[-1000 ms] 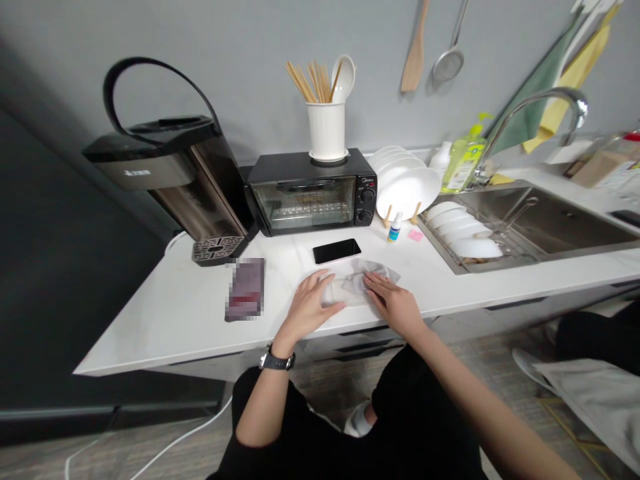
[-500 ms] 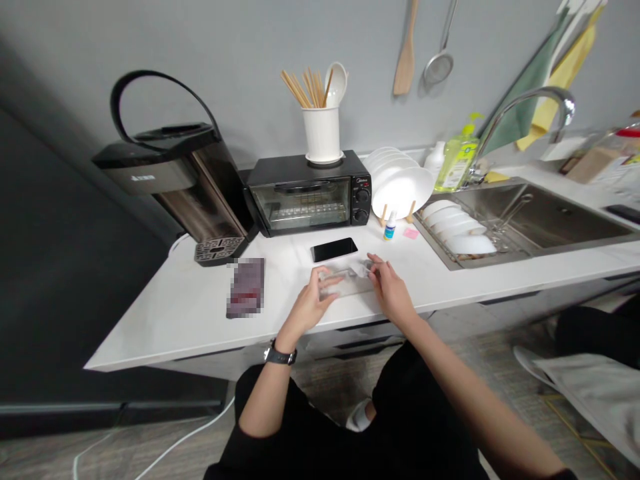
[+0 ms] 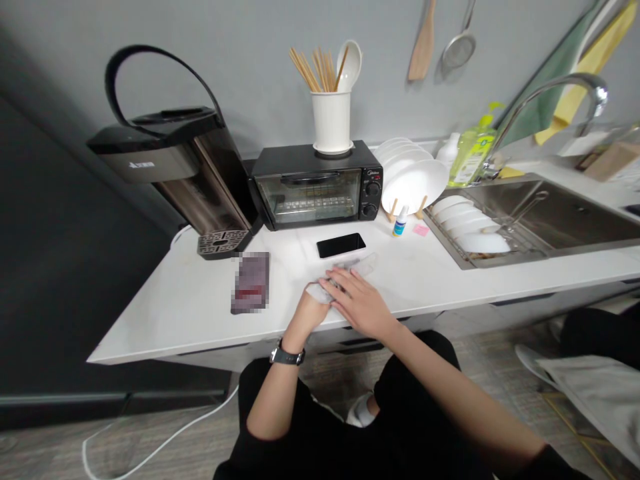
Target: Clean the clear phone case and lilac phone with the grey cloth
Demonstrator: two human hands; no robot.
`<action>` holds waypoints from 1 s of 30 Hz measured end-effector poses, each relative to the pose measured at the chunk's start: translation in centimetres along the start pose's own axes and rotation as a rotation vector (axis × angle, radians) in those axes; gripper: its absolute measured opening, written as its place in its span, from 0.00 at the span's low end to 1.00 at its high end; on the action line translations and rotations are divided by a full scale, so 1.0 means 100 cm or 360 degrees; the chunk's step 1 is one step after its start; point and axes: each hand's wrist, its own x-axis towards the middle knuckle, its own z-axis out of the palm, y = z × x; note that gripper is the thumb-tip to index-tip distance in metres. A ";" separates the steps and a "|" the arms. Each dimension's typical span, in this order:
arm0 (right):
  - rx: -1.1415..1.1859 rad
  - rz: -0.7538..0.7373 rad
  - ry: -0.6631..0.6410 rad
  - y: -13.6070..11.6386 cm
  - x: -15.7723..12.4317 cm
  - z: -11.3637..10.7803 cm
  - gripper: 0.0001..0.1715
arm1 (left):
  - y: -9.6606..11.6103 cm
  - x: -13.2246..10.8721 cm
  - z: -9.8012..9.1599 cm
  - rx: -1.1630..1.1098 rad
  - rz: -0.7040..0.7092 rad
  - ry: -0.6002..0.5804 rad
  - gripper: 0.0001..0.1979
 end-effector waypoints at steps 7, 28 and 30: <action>-0.0138 0.0457 0.0253 0.053 -0.017 -0.010 0.38 | 0.016 0.000 -0.007 -0.0444 -0.0170 -0.0134 0.19; -0.0011 0.0250 0.0199 -0.001 -0.004 0.003 0.49 | -0.005 0.002 0.001 -0.0175 -0.0180 -0.0108 0.16; 0.0055 0.0092 0.0119 -0.018 0.002 0.009 0.51 | -0.011 0.002 0.003 -0.0117 -0.0184 -0.0057 0.12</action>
